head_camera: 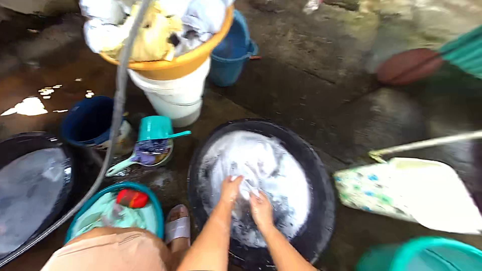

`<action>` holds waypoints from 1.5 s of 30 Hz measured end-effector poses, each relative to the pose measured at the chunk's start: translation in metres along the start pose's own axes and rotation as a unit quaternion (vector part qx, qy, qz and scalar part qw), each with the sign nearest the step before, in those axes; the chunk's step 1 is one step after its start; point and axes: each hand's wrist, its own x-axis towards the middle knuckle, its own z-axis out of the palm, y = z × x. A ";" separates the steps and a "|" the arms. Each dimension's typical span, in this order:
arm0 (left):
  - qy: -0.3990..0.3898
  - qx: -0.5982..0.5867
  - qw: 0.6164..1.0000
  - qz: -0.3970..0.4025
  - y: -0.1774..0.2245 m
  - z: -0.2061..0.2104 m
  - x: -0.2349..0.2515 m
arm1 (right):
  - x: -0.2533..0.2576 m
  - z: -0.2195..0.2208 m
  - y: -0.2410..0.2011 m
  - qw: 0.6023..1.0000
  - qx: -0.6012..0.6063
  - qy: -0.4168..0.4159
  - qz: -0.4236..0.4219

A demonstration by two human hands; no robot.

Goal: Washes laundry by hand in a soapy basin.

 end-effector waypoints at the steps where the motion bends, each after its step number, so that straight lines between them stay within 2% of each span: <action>1: 0.022 -0.041 0.999 -0.008 -0.006 0.004 0.003 | -0.006 0.008 -0.025 0.996 0.075 0.043 -0.028; 2: 0.023 -0.080 0.996 -0.013 -0.009 0.009 -0.001 | -0.010 0.013 -0.047 0.990 0.115 0.063 -0.049; 4: -0.018 -0.130 0.991 -0.011 0.004 0.021 -0.017 | -0.001 0.006 -0.061 0.992 0.089 0.079 -0.051; 5: -0.045 -0.091 0.995 -0.007 0.017 0.022 -0.020 | 0.012 -0.005 -0.051 0.994 0.047 0.089 -0.039; 8: -0.084 0.133 0.986 0.046 0.044 0.002 -0.006 | 0.054 -0.043 0.006 0.987 -0.110 0.114 0.022; 9: -0.083 0.229 0.968 0.058 0.035 -0.005 0.004 | 0.060 -0.051 0.022 0.984 -0.135 0.112 0.043; 11: -0.086 0.433 0.897 0.037 -0.003 -0.008 0.014 | 0.056 -0.053 0.032 0.981 -0.168 0.080 0.049; 13: -0.133 0.573 0.809 0.013 -0.045 -0.001 0.008 | 0.045 -0.032 0.033 0.980 -0.198 -0.031 -0.003; 14: -0.164 0.605 0.779 0.008 -0.056 0.004 0.004 | 0.039 -0.017 0.038 0.972 -0.210 -0.097 -0.040; 15: -0.201 0.611 0.765 -0.005 -0.052 0.009 0.002 | 0.036 -0.006 0.045 0.964 -0.213 -0.147 -0.060; 16: -0.231 0.588 0.775 -0.013 -0.037 0.011 0.005 | 0.036 -0.001 0.052 0.960 -0.208 -0.179 -0.051; 18: -0.228 0.453 0.862 0.008 0.010 0.007 0.013 | 0.040 -0.004 0.065 0.967 -0.176 -0.181 0.013; 20: -0.136 0.248 0.958 0.052 0.042 -0.002 0.014 | 0.041 -0.013 0.055 0.982 -0.138 -0.114 0.060; 21: -0.084 0.115 0.988 0.060 0.046 -0.003 0.015 | 0.036 -0.014 0.038 0.991 -0.115 -0.055 0.042; 23: -0.036 -0.106 0.993 0.034 0.038 -0.001 0.017 | 0.018 -0.002 -0.011 0.997 0.007 0.051 -0.065; 25: -0.018 -0.187 0.982 -0.021 0.038 0.005 -0.004 | -0.002 0.015 -0.062 0.977 0.141 0.057 -0.151; 26: 0.021 -0.200 0.978 -0.061 0.051 0.013 -0.022 | -0.005 0.022 -0.076 0.967 0.161 0.066 -0.188; 27: 0.036 -0.204 0.976 -0.062 0.055 0.017 -0.032 | -0.001 0.026 -0.079 0.963 0.149 0.085 -0.207; 28: 0.008 -0.208 0.977 -0.040 0.050 0.015 -0.034 | 0.006 0.023 -0.072 0.970 0.115 0.098 -0.192; 29: -0.021 -0.164 0.986 -0.005 0.041 0.012 -0.026 | 0.015 0.015 -0.057 0.982 0.066 0.101 -0.148; 31: -0.101 0.045 0.993 0.034 0.047 0.001 -0.009 | 0.036 -0.007 -0.007 0.993 -0.045 0.101 -0.037; 32: -0.153 0.178 0.971 0.034 0.057 -0.004 -0.004 | 0.042 -0.019 0.021 0.990 -0.079 0.111 0.020; 34: -0.236 0.408 0.881 0.043 0.066 -0.005 0.005 | 0.049 -0.037 0.062 0.983 -0.079 0.078 0.148; 35: -0.229 0.465 0.853 0.057 0.060 -0.002 0.009 | 0.050 -0.040 0.069 0.978 -0.053 0.039 0.200; 36: -0.200 0.469 0.856 0.080 0.050 0.001 0.013 | 0.051 -0.040 0.066 0.973 -0.010 0.012 0.231; 37: -0.169 0.408 0.891 0.104 0.038 0.004 0.018 | 0.049 -0.039 0.052 0.971 0.039 0.000 0.234; 39: -0.153 0.157 0.972 0.086 0.013 0.010 0.026 | 0.035 -0.031 0.003 0.980 0.099 0.023 0.174; 40: -0.151 0.055 0.985 0.058 0.004 0.011 0.025 | 0.022 -0.023 -0.023 0.985 0.122 0.042 0.118; 41: -0.146 0.010 0.989 0.039 0.003 0.011 0.019 | 0.007 -0.015 -0.047 0.987 0.141 0.055 0.049; 42: -0.135 0.023 0.991 0.010 0.017 0.011 0.004 | -0.007 -0.008 -0.067 0.987 0.150 0.058 -0.028; 43: -0.121 0.076 0.988 -0.054 0.045 0.014 -0.015 | -0.017 -0.002 -0.080 0.982 0.145 0.060 -0.103; 44: -0.107 0.118 0.984 -0.082 0.060 0.016 -0.027 | -0.021 0.001 -0.083 0.978 0.124 0.067 -0.153; 45: -0.099 0.137 0.984 -0.065 0.058 0.016 -0.031 | -0.017 -0.001 -0.076 0.980 0.093 0.071 -0.160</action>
